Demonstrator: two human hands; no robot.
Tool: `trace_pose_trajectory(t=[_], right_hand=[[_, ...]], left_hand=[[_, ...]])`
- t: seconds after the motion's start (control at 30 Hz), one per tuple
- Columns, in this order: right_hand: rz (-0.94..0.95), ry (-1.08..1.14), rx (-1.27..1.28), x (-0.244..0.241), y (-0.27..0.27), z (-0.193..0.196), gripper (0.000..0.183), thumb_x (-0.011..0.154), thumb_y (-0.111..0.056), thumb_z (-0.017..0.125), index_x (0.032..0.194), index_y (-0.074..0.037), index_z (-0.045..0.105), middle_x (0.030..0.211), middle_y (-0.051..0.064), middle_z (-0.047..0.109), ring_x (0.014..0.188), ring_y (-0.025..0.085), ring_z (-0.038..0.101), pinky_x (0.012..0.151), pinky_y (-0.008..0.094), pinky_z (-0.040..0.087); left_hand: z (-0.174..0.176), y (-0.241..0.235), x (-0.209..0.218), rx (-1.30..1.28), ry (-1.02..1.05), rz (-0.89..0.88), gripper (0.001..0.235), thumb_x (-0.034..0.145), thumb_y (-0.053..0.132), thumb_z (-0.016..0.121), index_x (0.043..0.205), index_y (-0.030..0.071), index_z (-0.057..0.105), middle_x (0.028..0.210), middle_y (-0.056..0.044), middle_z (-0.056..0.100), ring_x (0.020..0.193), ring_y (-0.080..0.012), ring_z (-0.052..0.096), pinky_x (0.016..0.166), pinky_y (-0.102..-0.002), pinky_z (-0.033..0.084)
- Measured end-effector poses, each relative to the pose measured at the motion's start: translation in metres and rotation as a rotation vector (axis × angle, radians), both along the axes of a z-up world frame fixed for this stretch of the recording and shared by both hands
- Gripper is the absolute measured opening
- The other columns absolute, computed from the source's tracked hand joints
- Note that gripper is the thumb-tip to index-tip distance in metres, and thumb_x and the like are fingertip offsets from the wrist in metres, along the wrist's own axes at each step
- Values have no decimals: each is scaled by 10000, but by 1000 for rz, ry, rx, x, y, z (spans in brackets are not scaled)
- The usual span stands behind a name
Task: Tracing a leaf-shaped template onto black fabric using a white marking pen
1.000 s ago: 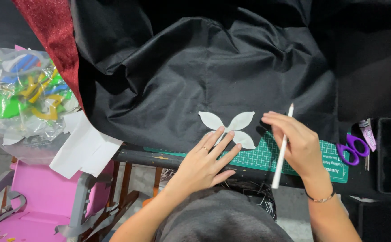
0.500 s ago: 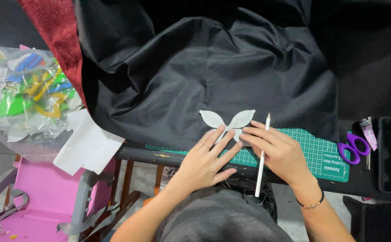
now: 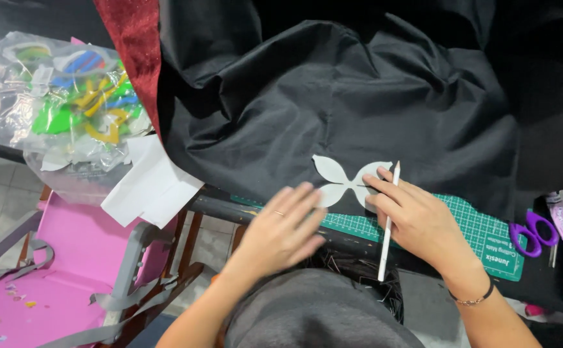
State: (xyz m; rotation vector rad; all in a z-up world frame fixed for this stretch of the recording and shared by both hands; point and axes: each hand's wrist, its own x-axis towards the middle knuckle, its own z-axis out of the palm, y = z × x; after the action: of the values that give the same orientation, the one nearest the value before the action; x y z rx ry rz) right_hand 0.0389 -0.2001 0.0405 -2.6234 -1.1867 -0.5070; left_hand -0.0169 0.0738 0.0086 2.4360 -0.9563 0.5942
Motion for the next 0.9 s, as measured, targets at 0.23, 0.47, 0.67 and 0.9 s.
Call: trace_pose_trajectory(t=[0.23,0.47,0.67,0.9], right_hand=[[-31,24,-11,-3,2,-3,117,973,-121,560,1001,-152,670,1243,33,735,1211,258,707,964,363,581],[-54,62,-16,-4,3,2,132,970,-124,571,1024,-161,686,1250,23,735,1227,245,700,967,360,579],[-59,60,-13,-4,3,0,153,960,-127,582,1051,-174,696,1282,9,726,1254,227,686,984,354,570],[-77,66,-5,-5,7,2,187,942,-124,613,1102,-174,698,1281,12,722,1249,233,683,983,357,572]], left_hand=[[11,44,5,28,-69,276,240,1005,250,600,1130,88,724,1286,-117,678,1262,-314,626,1118,-451,441],[6,23,9,-23,-60,240,252,998,259,632,1150,76,715,1219,-107,698,1204,-285,657,1100,-431,468],[-5,-3,15,-110,0,198,303,960,277,701,1163,51,699,1158,-117,700,1137,-283,679,1024,-399,535],[-12,-12,24,-96,-28,231,303,964,313,688,1169,89,699,1137,-90,689,1086,-271,667,930,-373,557]])
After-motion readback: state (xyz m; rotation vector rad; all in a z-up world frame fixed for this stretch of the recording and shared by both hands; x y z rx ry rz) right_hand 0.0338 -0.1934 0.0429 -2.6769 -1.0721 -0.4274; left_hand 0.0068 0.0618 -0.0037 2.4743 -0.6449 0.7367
